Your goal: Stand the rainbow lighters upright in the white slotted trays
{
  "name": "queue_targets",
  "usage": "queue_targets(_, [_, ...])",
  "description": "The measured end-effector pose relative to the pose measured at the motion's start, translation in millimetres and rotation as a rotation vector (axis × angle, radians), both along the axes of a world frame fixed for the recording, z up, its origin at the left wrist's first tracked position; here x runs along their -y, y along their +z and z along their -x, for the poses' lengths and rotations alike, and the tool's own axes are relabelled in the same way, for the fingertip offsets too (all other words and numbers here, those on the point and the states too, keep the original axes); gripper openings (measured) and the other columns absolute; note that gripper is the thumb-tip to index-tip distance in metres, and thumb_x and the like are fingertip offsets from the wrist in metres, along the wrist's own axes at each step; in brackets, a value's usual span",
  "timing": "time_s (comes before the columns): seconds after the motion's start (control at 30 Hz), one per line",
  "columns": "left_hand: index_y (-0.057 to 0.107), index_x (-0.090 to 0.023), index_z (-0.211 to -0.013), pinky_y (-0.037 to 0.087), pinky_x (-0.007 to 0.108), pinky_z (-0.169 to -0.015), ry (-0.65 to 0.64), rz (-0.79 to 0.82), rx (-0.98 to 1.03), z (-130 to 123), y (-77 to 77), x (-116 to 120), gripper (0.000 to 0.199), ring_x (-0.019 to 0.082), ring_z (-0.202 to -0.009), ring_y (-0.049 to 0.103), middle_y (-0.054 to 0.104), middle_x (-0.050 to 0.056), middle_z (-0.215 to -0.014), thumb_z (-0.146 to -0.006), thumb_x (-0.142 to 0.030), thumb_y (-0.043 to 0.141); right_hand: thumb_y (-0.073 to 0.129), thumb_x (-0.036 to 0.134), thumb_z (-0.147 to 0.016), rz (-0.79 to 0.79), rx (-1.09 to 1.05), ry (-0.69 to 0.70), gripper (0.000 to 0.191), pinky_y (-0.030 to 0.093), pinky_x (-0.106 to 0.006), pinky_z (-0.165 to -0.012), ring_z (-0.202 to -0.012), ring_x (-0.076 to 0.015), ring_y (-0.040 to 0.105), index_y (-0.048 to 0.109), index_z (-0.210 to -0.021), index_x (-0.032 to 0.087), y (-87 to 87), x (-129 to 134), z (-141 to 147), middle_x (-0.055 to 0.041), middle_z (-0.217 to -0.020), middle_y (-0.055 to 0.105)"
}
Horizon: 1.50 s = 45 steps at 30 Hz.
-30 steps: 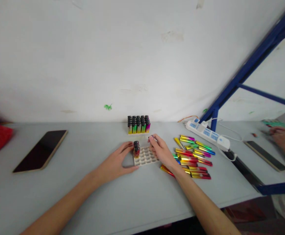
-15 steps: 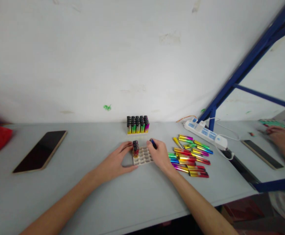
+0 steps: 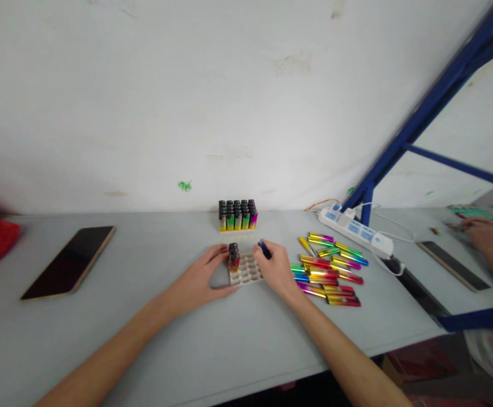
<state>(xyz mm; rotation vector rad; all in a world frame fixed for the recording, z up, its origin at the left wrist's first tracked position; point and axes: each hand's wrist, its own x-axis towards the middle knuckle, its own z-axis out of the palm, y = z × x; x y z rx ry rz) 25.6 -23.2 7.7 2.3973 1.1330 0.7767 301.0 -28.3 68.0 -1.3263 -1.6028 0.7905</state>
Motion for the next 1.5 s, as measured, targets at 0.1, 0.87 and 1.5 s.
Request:
queue_targets(0.1, [0.078, -0.029, -0.168, 0.061, 0.064, -0.148, -0.004, 0.01, 0.002, 0, 0.0, 0, 0.074, 0.046, -0.168, 0.076, 0.074, 0.017, -0.184, -0.106, -0.063, 0.1, 0.059, 0.076, -0.11, -0.027, -0.004, 0.033, 0.056, 0.036, -0.034, -0.069, -0.074, -0.0197, 0.046, 0.046, -0.078, 0.031, 1.4, 1, -3, 0.0035, -0.071, 0.049])
queue_targets(0.87, [0.08, -0.03, -0.166, 0.061, 0.061, -0.149, -0.029, 0.045, 0.054, -2, 5.5, 2, 0.068, 0.043, -0.169, 0.075, 0.075, 0.015, -0.183, -0.106, -0.055, 0.101, 0.078, 0.045, -0.131, -0.13, 0.466, 0.499, 0.022, 0.063, -0.037, -0.099, -0.114, -0.0306, 0.089, 0.083, -0.125, 0.025, 2.8, 8, -25, -0.0111, -0.124, 0.094])
queue_targets(1.5, [0.08, -0.028, -0.165, 0.063, 0.058, -0.147, -0.001, -0.025, -0.009, 5, -8.1, -6, 0.07, 0.043, -0.165, 0.078, 0.074, 0.015, -0.184, -0.109, -0.067, 0.095, 0.077, 0.026, -0.127, -0.015, 0.703, -0.153, 0.015, 0.058, -0.036, -0.097, -0.107, -0.0282, 0.087, 0.087, -0.118, 0.021, 24.5, -26, -116, -0.012, -0.115, 0.094])
